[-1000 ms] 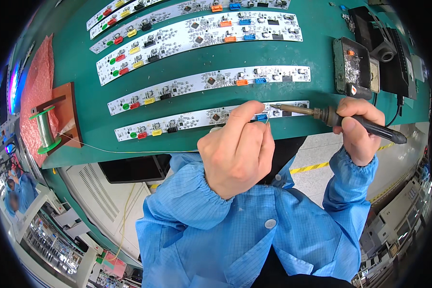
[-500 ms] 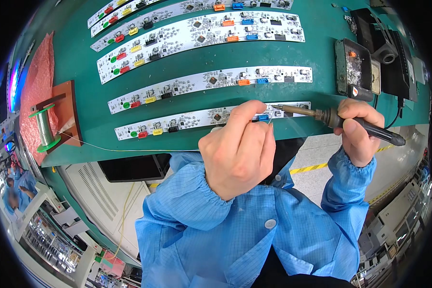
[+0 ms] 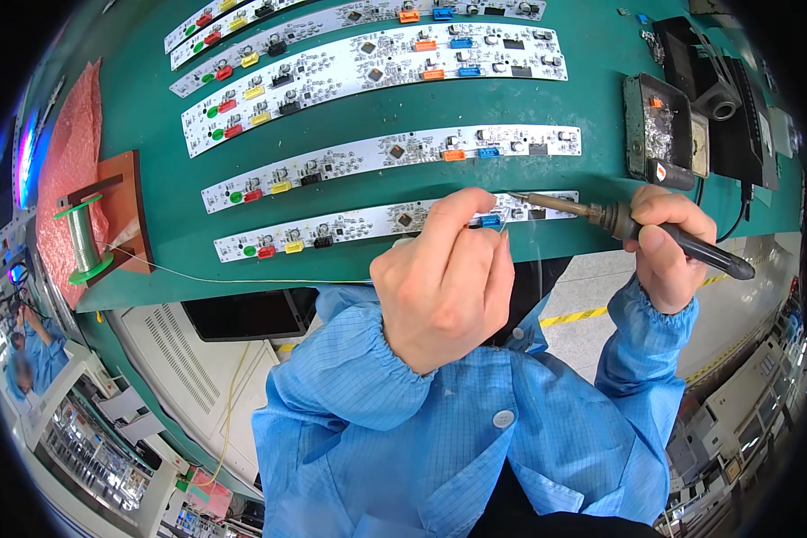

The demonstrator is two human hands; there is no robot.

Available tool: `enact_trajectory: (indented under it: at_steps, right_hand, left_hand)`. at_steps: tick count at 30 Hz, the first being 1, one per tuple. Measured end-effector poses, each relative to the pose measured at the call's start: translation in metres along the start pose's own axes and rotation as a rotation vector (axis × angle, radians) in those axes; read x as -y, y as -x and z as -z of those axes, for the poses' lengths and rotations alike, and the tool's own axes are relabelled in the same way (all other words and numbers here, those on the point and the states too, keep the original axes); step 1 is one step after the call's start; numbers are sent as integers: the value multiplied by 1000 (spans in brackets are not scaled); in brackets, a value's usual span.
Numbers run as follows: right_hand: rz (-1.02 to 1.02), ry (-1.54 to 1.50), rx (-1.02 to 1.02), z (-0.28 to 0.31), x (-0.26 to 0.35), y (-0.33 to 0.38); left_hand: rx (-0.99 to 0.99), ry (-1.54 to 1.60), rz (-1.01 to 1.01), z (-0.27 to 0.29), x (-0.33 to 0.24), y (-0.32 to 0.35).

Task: Soldering electronic components onto LED strips at a manual assembly station.

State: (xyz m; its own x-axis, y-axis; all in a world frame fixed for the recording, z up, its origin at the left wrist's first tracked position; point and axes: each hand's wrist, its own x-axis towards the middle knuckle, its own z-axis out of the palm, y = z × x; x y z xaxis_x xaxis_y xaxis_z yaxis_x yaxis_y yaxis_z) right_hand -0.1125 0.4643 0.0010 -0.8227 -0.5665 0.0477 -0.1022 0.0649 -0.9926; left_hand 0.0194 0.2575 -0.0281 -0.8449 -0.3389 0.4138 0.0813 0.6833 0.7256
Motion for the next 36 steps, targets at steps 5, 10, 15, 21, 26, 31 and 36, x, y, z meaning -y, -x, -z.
enact_trajectory:
  at_steps: [5, 10, 15, 21, 26, 31, 36]
  right_hand:
    - [177, 13, -411, -8, -10, 28]
    - [775, 398, -691, -18, -47, 47]
    - [411, 747, -607, -15, -53, 61]
    - [366, 744, -604, -19, -47, 57]
    - [439, 564, -534, -35, -44, 49]
    - [389, 602, -398, -46, -38, 32]
    - [401, 586, -301, -58, -32, 20]
  left_hand:
    - [-5, 19, 3, 1, 0, 0]
    - [-19, 66, -10, 3, 1, 0]
    - [-26, 120, -28, 5, 0, 1]
    - [60, 73, -71, 23, -6, 5]
    - [42, -70, -150, 73, 5, 12]
    - [-249, -393, 153, 136, 41, 14]
    - [-120, -623, 140, 165, 69, 15]
